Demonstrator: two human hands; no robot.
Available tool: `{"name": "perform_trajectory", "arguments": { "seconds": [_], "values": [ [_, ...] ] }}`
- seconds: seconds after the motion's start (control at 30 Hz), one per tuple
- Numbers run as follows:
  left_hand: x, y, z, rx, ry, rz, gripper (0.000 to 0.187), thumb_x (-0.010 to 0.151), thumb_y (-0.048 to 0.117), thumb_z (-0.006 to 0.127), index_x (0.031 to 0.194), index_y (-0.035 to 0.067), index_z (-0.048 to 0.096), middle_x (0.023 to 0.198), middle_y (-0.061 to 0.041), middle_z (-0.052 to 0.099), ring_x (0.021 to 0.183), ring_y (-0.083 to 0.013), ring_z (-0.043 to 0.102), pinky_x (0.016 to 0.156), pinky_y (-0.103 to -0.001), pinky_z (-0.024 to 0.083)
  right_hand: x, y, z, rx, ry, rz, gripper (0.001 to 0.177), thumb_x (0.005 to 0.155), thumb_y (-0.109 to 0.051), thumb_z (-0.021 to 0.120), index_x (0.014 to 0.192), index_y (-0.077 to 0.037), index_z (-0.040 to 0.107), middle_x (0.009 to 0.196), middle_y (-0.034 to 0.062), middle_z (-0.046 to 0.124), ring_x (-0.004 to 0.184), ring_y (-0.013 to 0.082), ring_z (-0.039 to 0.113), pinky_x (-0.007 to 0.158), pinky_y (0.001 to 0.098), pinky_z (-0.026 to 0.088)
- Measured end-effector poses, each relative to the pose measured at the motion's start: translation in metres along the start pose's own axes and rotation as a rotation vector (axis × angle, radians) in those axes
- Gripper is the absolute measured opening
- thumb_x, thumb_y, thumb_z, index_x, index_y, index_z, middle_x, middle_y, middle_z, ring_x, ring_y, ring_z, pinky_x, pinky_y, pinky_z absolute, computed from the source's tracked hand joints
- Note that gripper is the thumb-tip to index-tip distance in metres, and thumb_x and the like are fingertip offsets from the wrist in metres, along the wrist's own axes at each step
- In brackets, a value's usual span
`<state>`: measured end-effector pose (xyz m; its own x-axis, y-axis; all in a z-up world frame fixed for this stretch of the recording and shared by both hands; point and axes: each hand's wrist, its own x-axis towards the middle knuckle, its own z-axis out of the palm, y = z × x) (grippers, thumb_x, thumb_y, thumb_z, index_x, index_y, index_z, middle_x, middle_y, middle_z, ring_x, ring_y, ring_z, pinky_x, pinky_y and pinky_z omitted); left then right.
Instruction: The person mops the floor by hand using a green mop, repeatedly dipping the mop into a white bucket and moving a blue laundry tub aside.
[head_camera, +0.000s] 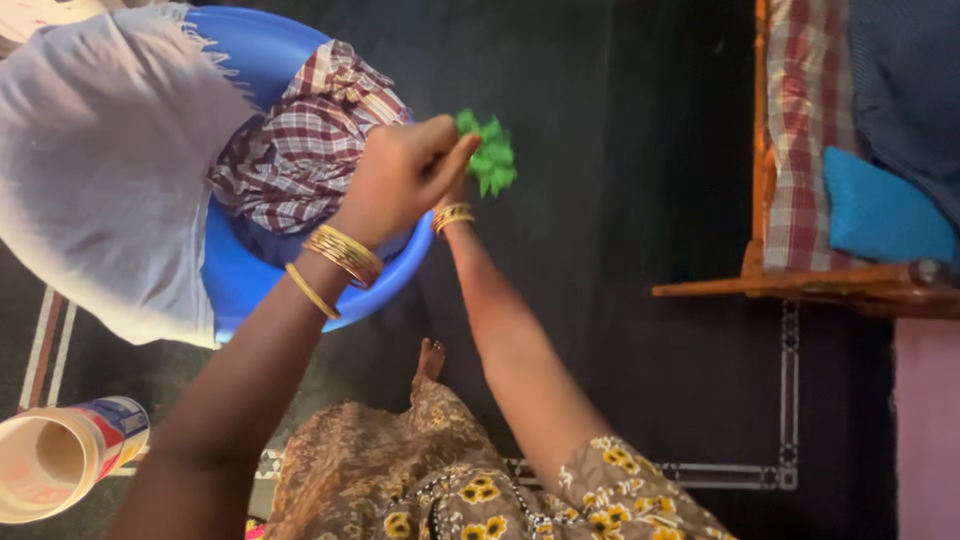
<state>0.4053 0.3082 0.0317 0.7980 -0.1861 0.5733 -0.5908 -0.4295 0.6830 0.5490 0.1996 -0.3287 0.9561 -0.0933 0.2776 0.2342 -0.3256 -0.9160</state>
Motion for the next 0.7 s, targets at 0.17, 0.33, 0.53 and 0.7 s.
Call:
{"name": "perform_trajectory", "arguments": {
  "seconds": [0.17, 0.33, 0.53, 0.7],
  "values": [
    [0.0, -0.047, 0.026, 0.157, 0.12, 0.067, 0.027, 0.107, 0.017, 0.067, 0.087, 0.003, 0.055, 0.073, -0.014, 0.059, 0.065, -0.0333, 0.061, 0.059, -0.04, 0.045, 0.051, 0.035, -0.023, -0.401, -0.459, -0.203, 0.039, 0.087, -0.046, 0.067, 0.108, -0.014, 0.07, 0.104, 0.0133, 0.076, 0.096, 0.036, 0.07, 0.08, 0.0423, 0.054],
    [0.028, -0.074, 0.02, 0.036, 0.032, -0.043, 0.036, 0.105, 0.013, 0.072, 0.076, 0.001, 0.053, 0.062, -0.014, 0.053, 0.05, -0.0244, 0.056, 0.049, -0.035, 0.039, 0.042, 0.0, -0.051, -0.246, -0.258, -0.015, 0.02, 0.091, -0.03, 0.067, 0.088, -0.011, 0.063, 0.085, 0.0123, 0.07, 0.082, 0.0346, 0.069, 0.074, 0.0449, 0.054],
    [0.049, -0.072, 0.016, -0.505, -0.12, -0.264, 0.044, 0.112, 0.02, 0.059, 0.072, 0.007, 0.045, 0.06, 0.0, 0.056, 0.054, -0.0057, 0.058, 0.048, -0.025, 0.041, -0.024, -0.027, -0.102, -0.394, 0.02, -0.014, 0.017, 0.089, -0.022, 0.069, 0.084, -0.007, 0.062, 0.084, 0.0174, 0.065, 0.078, 0.0384, 0.062, 0.067, 0.0487, 0.049],
    [0.035, -0.103, 0.066, -0.588, -0.177, -0.414, 0.042, 0.109, 0.026, 0.061, 0.072, 0.008, 0.051, 0.06, 0.001, 0.055, 0.054, -0.0054, 0.052, 0.048, -0.024, 0.037, -0.109, -0.01, -0.151, -0.395, 0.031, 0.367, 0.025, 0.091, -0.027, 0.065, 0.082, -0.004, 0.066, 0.075, 0.0192, 0.069, 0.069, 0.0372, 0.068, 0.062, 0.0481, 0.05]
  ]
}}
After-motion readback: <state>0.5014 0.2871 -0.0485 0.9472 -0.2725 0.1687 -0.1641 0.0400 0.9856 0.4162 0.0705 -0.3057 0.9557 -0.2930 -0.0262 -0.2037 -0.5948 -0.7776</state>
